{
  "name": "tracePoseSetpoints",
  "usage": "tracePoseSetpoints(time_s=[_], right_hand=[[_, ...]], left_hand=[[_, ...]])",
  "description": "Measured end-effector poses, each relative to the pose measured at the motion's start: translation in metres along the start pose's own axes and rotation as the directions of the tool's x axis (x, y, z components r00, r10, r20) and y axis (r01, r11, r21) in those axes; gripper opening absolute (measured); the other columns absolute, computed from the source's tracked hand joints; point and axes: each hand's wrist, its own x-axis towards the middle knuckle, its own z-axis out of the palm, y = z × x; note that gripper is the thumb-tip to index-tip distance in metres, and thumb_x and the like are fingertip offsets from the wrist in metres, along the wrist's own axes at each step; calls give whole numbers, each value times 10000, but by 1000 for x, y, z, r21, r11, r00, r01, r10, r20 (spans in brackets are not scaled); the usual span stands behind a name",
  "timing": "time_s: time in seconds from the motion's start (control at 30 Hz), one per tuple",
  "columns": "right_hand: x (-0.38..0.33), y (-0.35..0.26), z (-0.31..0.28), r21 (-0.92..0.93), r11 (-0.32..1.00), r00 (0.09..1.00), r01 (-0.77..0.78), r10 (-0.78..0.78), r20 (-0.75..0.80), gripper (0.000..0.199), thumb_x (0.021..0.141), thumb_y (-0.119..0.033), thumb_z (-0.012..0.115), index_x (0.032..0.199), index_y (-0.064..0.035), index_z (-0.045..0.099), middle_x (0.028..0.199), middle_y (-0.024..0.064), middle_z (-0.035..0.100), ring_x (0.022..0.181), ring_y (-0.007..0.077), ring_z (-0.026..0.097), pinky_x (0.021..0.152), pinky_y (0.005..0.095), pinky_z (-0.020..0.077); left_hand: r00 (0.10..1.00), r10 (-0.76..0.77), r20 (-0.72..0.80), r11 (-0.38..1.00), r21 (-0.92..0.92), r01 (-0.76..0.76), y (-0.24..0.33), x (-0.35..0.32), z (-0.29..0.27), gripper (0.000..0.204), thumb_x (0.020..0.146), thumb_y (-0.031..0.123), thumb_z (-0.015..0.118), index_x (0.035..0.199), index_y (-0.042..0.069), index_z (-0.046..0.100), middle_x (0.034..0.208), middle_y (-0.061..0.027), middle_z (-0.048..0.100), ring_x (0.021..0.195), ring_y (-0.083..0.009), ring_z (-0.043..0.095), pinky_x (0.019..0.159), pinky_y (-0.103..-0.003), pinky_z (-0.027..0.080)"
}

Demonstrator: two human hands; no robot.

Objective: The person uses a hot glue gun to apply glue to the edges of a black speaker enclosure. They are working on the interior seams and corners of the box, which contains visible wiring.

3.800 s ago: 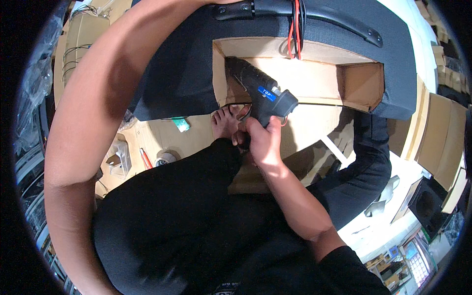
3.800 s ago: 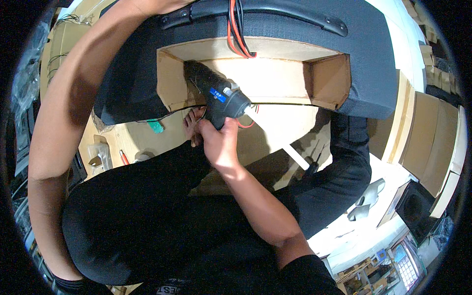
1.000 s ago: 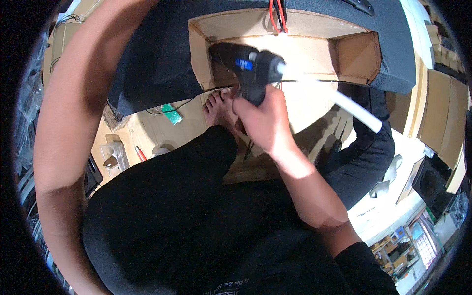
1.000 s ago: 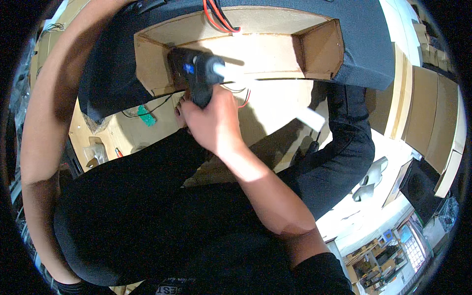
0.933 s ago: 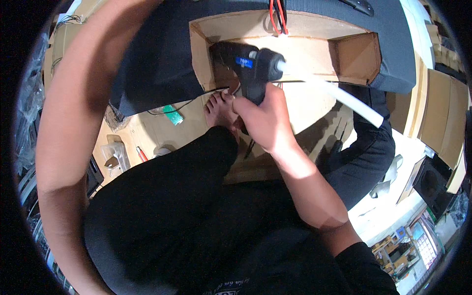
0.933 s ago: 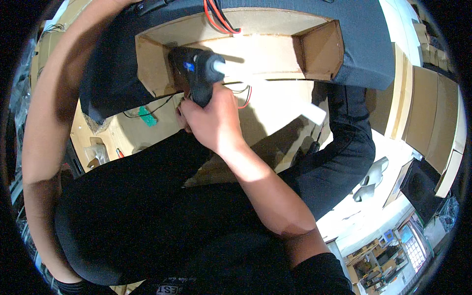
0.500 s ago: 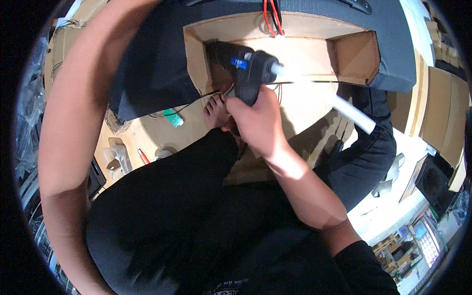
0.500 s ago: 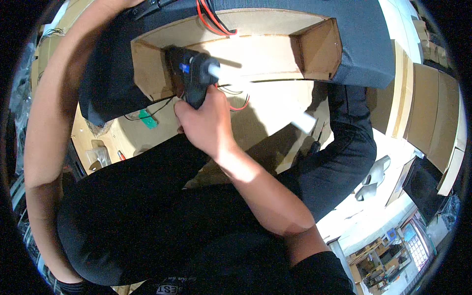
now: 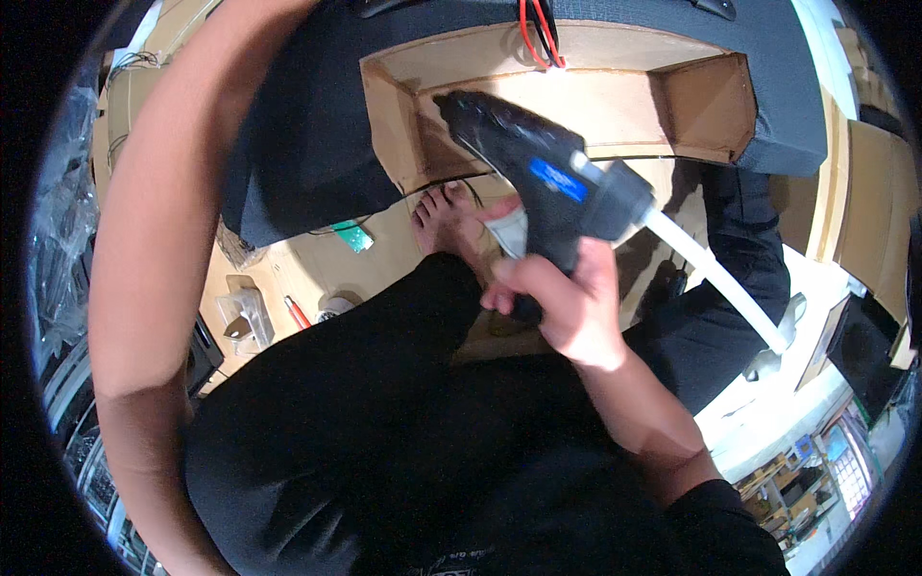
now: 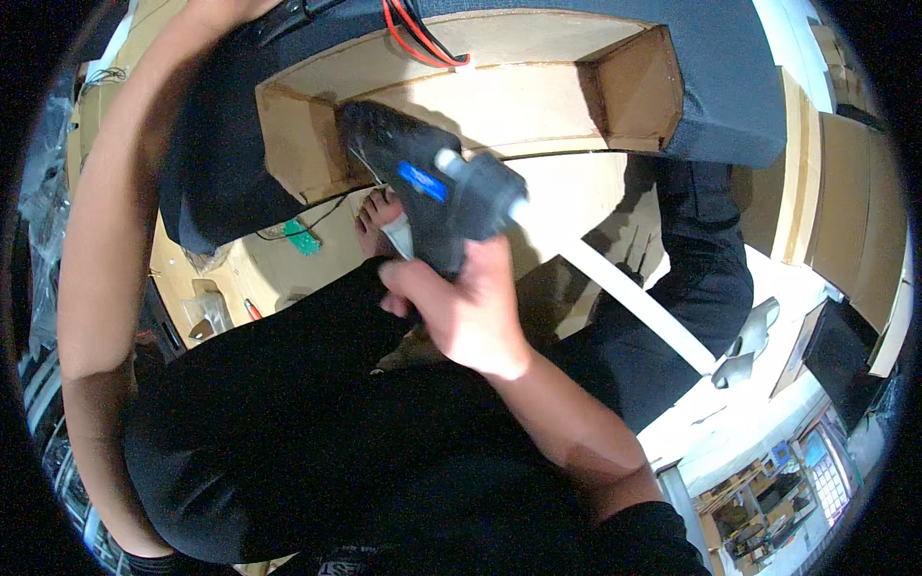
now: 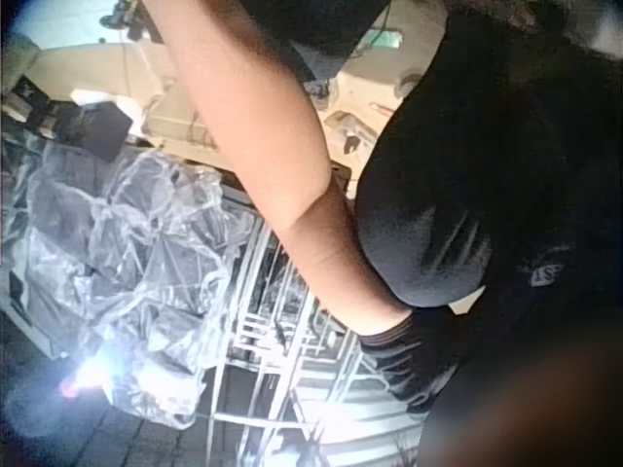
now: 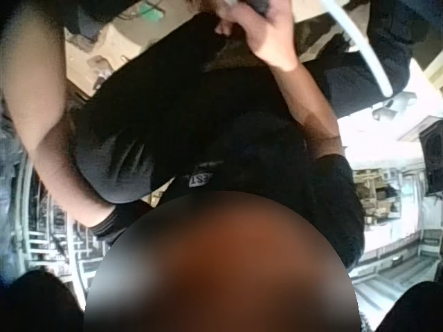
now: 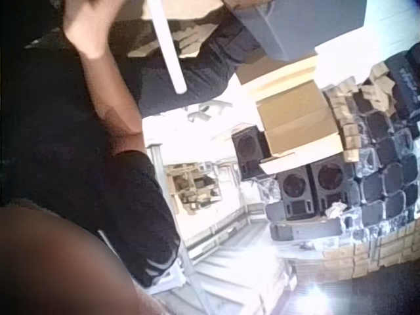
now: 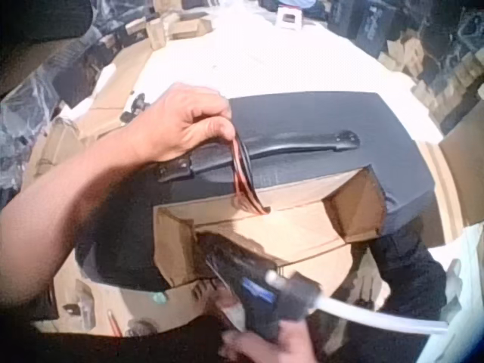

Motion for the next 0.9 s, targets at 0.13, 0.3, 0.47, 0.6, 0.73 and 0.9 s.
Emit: tracePoseSetpoints(time_s=[0.13, 0.3, 0.47, 0.6, 0.73, 0.9], right_hand=[[-16, 10, -24, 19, 1000, 1000, 0, 0, 22, 524, 778, 132, 549, 1299, 71, 551, 1278, 206, 620, 713, 184, 669, 687, 333, 607], [-21, 33, -32, 189, 979, 996, -73, 61, 70, 537, 785, 74, 578, 1318, 28, 526, 1292, 235, 600, 777, 200, 668, 729, 378, 611], [-33, 63, -23, 415, 893, 983, -175, 138, 117, 481, 782, 37, 614, 1256, -9, 543, 1236, 234, 602, 732, 219, 656, 689, 396, 576], [-32, 69, -29, 489, 840, 964, -235, 135, 231, 447, 780, 26, 635, 1220, -10, 562, 1190, 230, 606, 671, 192, 617, 638, 375, 553], [-29, 72, -33, 497, 825, 939, -270, 110, 327, 420, 783, 41, 632, 1199, 10, 576, 1158, 230, 619, 637, 167, 591, 618, 369, 548], [-25, 62, -33, 463, 843, 934, -274, 119, 337, 463, 804, 78, 595, 1257, -6, 554, 1091, 169, 651, 630, 144, 593, 576, 313, 529]], left_hand=[[999, 18, -47, 997, 82, -15, -5, -5, 2, 215, 937, 203, 700, 825, 24, 659, 761, -123, 638, 689, -289, 633, 630, -364, 493], [999, -41, -14, 999, 31, 42, 0, -1, 4, 216, 922, 218, 722, 839, 28, 659, 742, -122, 616, 677, -300, 622, 621, -365, 482], [998, -55, -34, 998, 14, 55, -6, -9, 4, 271, 933, 279, 726, 833, 40, 645, 729, -105, 596, 662, -284, 605, 604, -356, 457], [996, -85, 4, 995, 59, 85, -6, -7, -1, 335, 951, 345, 706, 830, 41, 633, 733, -85, 589, 682, -256, 602, 627, -345, 452], [997, -83, -2, 994, 64, 83, -7, -10, 3, 381, 970, 389, 678, 832, 37, 632, 727, -76, 580, 691, -248, 600, 635, -341, 450], [999, -48, 23, 993, 112, 45, -9, -9, -3, 406, 981, 416, 653, 836, 37, 638, 723, -78, 579, 678, -245, 595, 623, -340, 442]])
